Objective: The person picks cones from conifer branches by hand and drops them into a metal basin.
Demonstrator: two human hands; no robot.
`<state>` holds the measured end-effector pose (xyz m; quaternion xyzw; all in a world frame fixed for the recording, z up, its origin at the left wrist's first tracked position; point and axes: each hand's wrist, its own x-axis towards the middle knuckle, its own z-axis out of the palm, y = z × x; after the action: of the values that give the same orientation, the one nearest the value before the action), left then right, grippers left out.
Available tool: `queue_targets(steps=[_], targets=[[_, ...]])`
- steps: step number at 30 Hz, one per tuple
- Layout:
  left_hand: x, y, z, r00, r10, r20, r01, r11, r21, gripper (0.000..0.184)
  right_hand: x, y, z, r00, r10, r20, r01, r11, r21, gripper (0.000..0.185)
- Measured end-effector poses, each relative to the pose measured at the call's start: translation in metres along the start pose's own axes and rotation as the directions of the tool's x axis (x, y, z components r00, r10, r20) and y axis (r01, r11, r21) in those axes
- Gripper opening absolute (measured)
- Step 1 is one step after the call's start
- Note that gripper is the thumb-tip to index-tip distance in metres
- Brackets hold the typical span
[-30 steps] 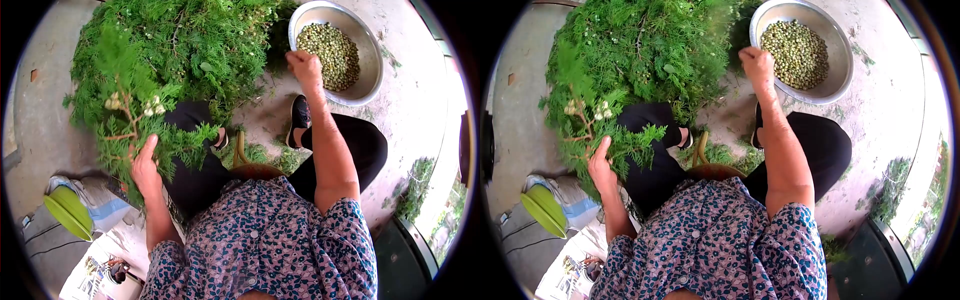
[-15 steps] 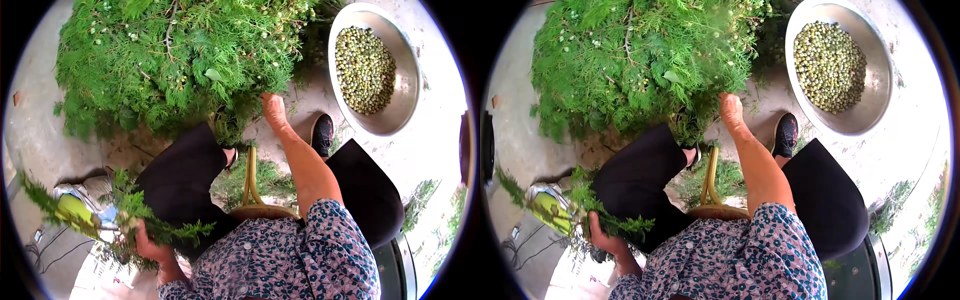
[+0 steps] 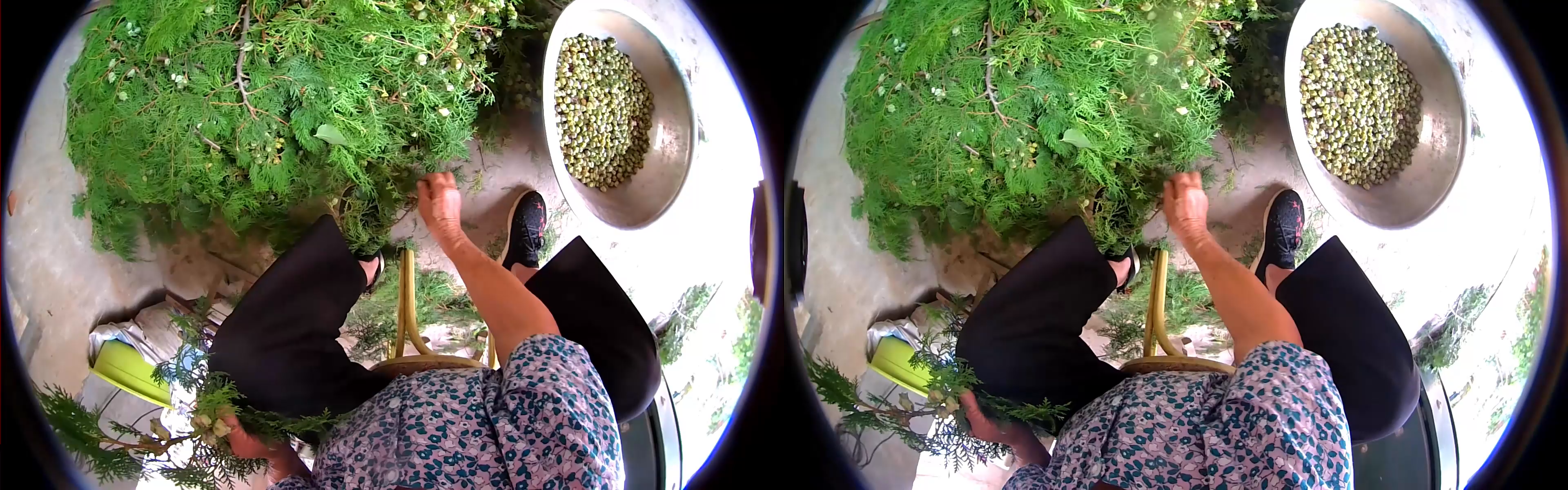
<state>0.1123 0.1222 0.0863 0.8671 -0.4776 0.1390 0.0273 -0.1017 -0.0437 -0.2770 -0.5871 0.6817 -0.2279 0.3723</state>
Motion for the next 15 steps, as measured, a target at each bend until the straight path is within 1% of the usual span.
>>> queue_targets(steps=[1,2,3,5,6,7,8,9,10,11,12,13,14,15], targets=[[0.001,-0.001,0.001,0.999,0.047,-0.015,-0.046,0.998,0.044,0.047,-0.002,0.01,-0.003,0.993,0.049,-0.107,-0.046,0.999,0.026,0.008],[0.0,0.005,-0.001,1.0,0.003,0.027,-0.003,1.0,0.005,0.047,0.003,0.022,-0.003,0.975,0.157,-0.158,-0.13,0.977,0.172,0.007],[-0.001,0.008,0.0,1.0,0.005,0.03,-0.005,1.0,0.006,0.047,0.011,0.028,-0.009,0.961,0.07,-0.267,-0.049,0.995,0.086,0.006],[0.001,0.011,-0.001,1.0,0.004,0.008,-0.003,0.999,-0.051,0.046,0.028,0.034,-0.008,0.952,0.06,-0.3,-0.073,0.997,-0.032,0.012],[0.001,0.01,-0.004,1.0,0.004,0.004,-0.004,0.999,-0.047,0.046,0.035,0.04,-0.003,0.953,0.061,-0.298,-0.072,0.997,-0.026,0.012],[0.0,0.009,-0.006,0.998,-0.006,0.064,0.005,1.0,0.002,0.046,0.041,0.047,0.003,0.987,0.02,-0.161,-0.033,0.997,-0.075,0.014],[0.0,0.008,-0.007,0.992,-0.018,0.125,0.012,0.999,0.049,0.046,0.047,0.054,0.008,1.0,-0.015,-0.02,0.013,0.993,-0.121,0.017],[-0.001,0.009,-0.005,0.992,-0.018,0.123,0.012,0.999,0.049,0.046,0.054,0.054,0.007,1.0,-0.016,-0.021,0.014,0.993,-0.12,0.017],[-0.001,0.011,-0.002,0.997,-0.047,0.06,0.047,0.999,0.003,0.045,0.058,0.052,0.007,0.989,0.089,0.119,-0.056,0.964,-0.259,0.019],[0.0,0.012,-0.001,0.997,-0.079,-0.001,0.079,0.996,-0.042,0.044,0.058,0.05,0.007,0.947,0.21,0.243,-0.099,0.911,-0.4,0.021],[0.003,0.015,0.0,0.997,-0.08,-0.001,0.08,0.996,-0.039,0.044,0.058,0.049,0.005,0.933,0.247,0.261,-0.119,0.898,-0.423,0.016],[0.006,0.018,0.002,0.998,-0.066,-0.006,0.065,0.992,-0.106,0.042,0.056,0.047,0.003,0.933,0.246,0.263,-0.117,0.898,-0.424,0.016],[0.007,0.02,0.003,0.998,-0.054,-0.011,0.051,0.984,-0.172,0.04,0.052,0.046,-0.001,0.957,0.27,0.108,-0.282,0.953,0.111,0.015],[0.007,0.015,0.002,0.998,-0.057,-0.008,0.054,0.984,-0.171,0.04,0.047,0.052,-0.007,0.973,0.225,0.04,-0.229,0.967,0.111,0.014]])
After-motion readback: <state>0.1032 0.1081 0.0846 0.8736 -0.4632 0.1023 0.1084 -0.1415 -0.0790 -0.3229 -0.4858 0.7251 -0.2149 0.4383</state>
